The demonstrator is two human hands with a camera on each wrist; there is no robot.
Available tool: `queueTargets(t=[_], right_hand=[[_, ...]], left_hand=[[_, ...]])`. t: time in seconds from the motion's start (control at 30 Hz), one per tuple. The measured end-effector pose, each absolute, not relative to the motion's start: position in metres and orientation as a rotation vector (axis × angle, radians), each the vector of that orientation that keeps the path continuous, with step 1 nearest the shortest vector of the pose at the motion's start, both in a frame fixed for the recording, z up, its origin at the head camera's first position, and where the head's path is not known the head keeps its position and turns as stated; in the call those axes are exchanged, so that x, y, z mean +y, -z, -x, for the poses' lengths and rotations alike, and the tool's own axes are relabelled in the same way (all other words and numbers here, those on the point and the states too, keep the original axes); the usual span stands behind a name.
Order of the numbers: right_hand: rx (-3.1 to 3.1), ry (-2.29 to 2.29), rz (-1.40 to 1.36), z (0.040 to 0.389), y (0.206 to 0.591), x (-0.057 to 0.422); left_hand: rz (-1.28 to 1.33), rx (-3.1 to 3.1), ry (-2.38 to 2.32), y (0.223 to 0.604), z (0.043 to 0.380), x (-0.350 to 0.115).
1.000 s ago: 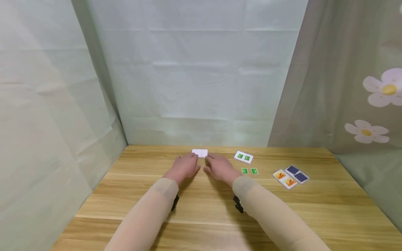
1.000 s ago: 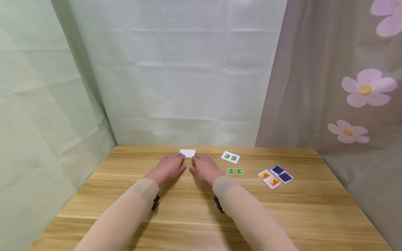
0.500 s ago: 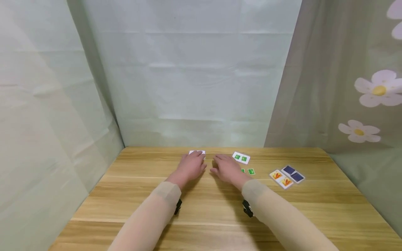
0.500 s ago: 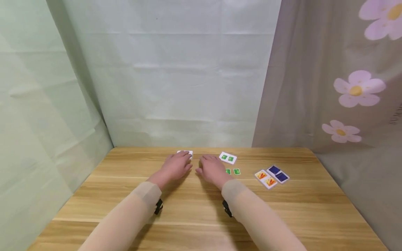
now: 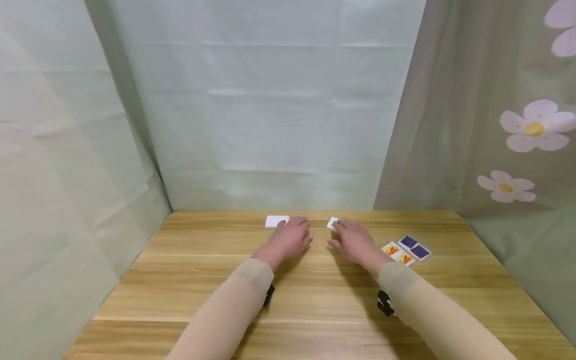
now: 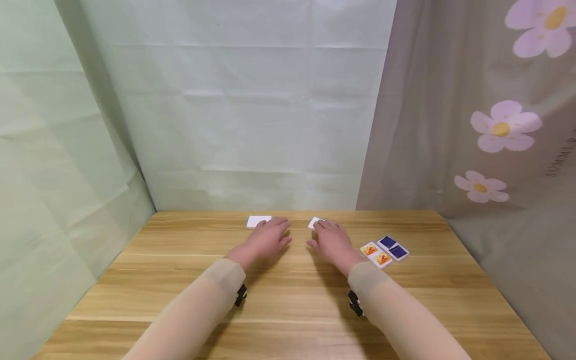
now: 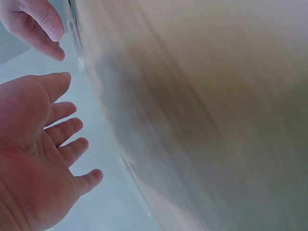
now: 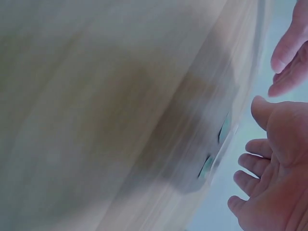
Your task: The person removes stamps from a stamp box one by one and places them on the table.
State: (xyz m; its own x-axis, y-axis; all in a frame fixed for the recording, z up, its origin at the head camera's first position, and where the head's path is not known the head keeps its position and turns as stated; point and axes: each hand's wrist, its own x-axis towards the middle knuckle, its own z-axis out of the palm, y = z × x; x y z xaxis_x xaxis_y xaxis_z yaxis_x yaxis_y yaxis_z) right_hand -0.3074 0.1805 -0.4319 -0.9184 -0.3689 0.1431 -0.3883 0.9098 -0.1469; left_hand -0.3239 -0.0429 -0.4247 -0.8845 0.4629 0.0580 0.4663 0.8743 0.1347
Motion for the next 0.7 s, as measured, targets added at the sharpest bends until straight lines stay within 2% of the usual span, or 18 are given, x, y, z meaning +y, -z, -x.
queueTargets(t=[0.33, 0.7], right_hand=[[-2.975, -0.317, -0.53, 0.303, 0.428, 0.207], [-2.933, -0.269, -0.554, 0.301, 0.429, 0.214]], left_hand=[[0.834, -3.005, 0.22, 0.429, 0.325, -0.012], [0.86, -3.029, 0.23, 0.428, 0.323, 0.003]])
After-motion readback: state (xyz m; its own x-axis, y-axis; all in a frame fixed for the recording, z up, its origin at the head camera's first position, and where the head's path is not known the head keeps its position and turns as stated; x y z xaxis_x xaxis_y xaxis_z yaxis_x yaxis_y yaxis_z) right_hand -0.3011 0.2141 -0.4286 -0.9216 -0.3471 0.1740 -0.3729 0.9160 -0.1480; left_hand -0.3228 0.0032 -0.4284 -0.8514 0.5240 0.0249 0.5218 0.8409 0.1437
